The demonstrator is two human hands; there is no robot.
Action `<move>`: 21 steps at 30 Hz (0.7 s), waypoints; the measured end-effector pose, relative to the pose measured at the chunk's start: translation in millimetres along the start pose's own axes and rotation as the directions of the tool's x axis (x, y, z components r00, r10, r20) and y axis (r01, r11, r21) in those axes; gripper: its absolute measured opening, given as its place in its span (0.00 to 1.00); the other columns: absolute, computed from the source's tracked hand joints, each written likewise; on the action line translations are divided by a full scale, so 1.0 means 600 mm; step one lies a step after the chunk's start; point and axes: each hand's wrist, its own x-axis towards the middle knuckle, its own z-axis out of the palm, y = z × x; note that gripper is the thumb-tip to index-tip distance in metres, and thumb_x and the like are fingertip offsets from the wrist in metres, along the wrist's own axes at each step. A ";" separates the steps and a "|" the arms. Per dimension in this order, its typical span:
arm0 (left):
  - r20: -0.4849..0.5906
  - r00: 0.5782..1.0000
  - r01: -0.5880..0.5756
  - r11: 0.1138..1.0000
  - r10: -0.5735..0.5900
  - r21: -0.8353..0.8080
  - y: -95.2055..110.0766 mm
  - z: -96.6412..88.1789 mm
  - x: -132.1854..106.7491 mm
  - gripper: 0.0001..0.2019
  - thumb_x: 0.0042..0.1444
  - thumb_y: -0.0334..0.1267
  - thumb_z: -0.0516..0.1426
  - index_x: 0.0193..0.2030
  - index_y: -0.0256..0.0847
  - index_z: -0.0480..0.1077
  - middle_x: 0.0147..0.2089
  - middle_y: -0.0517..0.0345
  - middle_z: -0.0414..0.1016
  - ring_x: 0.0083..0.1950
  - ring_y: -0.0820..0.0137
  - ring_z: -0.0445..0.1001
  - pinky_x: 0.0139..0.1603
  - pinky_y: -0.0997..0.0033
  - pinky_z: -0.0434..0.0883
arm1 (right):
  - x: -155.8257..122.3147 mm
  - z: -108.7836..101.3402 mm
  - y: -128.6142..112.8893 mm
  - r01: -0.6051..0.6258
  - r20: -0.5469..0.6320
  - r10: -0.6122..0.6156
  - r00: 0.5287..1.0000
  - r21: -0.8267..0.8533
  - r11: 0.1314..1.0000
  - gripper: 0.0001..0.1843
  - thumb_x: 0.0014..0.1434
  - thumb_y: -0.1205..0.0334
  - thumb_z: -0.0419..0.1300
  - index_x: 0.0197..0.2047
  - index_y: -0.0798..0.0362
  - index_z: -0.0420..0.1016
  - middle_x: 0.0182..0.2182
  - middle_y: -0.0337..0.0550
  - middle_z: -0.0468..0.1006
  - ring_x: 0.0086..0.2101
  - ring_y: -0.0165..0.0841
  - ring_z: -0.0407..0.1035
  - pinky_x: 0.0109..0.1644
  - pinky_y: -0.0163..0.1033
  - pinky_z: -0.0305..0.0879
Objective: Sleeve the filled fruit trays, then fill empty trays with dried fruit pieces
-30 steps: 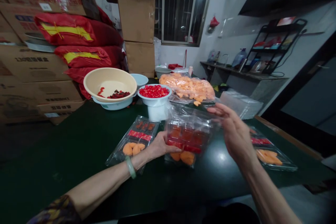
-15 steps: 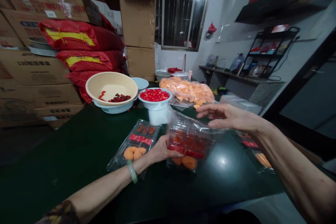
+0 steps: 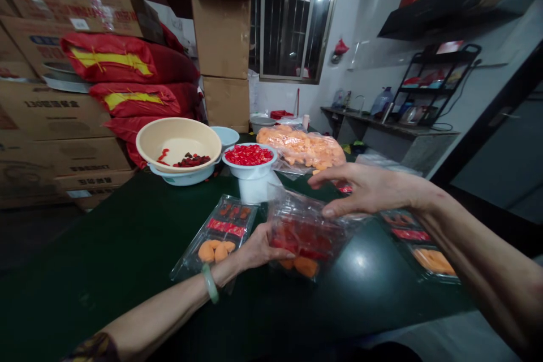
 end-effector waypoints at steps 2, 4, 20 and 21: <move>0.007 1.000 -0.008 1.000 0.008 0.003 -0.004 -0.001 -0.001 0.25 0.41 0.36 0.67 0.48 0.35 0.69 0.48 0.48 0.75 0.48 0.60 0.72 0.53 0.58 0.68 | 0.006 0.002 -0.010 0.021 0.022 -0.020 1.000 -0.048 0.999 0.30 0.50 0.45 0.60 0.52 0.55 0.72 0.48 0.48 0.75 0.46 0.42 0.69 0.48 0.43 0.66; 0.006 1.000 0.006 1.000 -0.006 0.015 -0.009 -0.002 -0.002 0.25 0.40 0.37 0.67 0.46 0.34 0.70 0.45 0.48 0.75 0.46 0.60 0.73 0.50 0.59 0.69 | 0.012 0.004 -0.020 0.033 0.026 -0.030 0.999 -0.097 0.995 0.24 0.53 0.51 0.59 0.49 0.55 0.74 0.46 0.48 0.76 0.44 0.41 0.70 0.46 0.42 0.66; 0.039 0.998 0.057 0.998 -0.057 -0.005 -0.019 -0.013 0.000 0.26 0.43 0.37 0.66 0.49 0.32 0.68 0.46 0.45 0.75 0.46 0.61 0.73 0.48 0.61 0.69 | -0.112 0.032 0.082 -0.062 -0.182 0.090 0.979 0.153 0.986 0.30 0.52 0.54 0.62 0.59 0.45 0.65 0.58 0.43 0.66 0.57 0.45 0.59 0.61 0.52 0.54; 0.047 0.997 0.062 0.998 -0.061 -0.004 -0.020 -0.014 0.001 0.26 0.43 0.37 0.66 0.49 0.32 0.68 0.46 0.45 0.75 0.45 0.62 0.73 0.48 0.62 0.69 | -0.109 0.044 0.082 -0.064 -0.184 0.096 0.978 0.176 0.982 0.28 0.52 0.54 0.62 0.57 0.46 0.67 0.56 0.44 0.68 0.56 0.45 0.61 0.60 0.51 0.56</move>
